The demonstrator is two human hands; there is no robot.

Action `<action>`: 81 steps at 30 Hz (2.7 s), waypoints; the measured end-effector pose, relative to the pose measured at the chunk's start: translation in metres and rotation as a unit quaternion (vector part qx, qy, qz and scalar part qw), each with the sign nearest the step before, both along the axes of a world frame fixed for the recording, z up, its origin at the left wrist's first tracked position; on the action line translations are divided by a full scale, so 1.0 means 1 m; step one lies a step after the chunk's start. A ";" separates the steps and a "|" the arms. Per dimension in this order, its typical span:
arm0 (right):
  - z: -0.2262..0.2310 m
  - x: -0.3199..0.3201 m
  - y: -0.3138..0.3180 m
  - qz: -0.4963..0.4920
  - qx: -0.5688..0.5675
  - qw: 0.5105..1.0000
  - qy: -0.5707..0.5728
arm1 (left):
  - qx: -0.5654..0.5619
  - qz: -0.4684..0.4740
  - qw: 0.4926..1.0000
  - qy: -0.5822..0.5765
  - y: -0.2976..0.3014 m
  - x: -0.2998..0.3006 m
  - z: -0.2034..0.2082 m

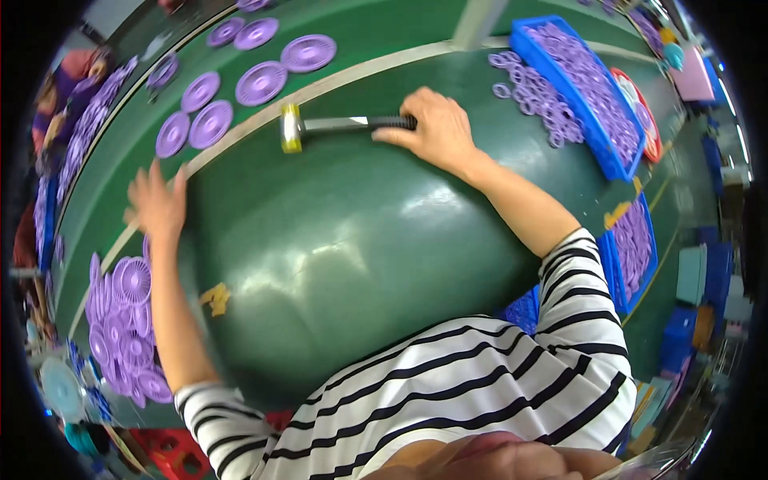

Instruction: The person assembles small purple plastic fans by snapping plastic fan blades and other assembly components into a purple plastic fan casing, using a small yellow hammer to tap parts into place.

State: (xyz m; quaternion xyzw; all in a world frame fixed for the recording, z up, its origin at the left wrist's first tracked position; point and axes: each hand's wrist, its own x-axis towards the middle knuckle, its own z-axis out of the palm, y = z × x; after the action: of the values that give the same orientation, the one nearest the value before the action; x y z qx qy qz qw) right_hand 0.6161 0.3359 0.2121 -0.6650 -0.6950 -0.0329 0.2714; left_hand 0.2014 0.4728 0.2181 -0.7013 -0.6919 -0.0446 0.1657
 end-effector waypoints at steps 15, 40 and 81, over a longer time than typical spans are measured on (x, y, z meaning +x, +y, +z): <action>0.018 0.081 -0.078 -0.119 -0.003 0.990 0.082 | -0.085 -0.239 0.909 -0.330 -0.244 0.033 0.014; 0.049 -0.080 -0.159 0.213 0.193 0.951 0.114 | -0.058 -0.084 0.596 -0.797 -0.291 0.104 0.015; 0.076 -0.104 -0.186 0.390 0.086 0.912 0.096 | -0.347 -0.200 0.444 -0.802 -0.314 0.110 0.061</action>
State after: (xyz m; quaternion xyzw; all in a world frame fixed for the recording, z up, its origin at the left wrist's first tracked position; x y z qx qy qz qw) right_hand 0.5118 0.1501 0.2884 -0.3148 -0.8642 0.0799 0.3842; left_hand 0.3115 0.1591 0.2792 -0.4716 -0.3154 -0.3751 -0.7331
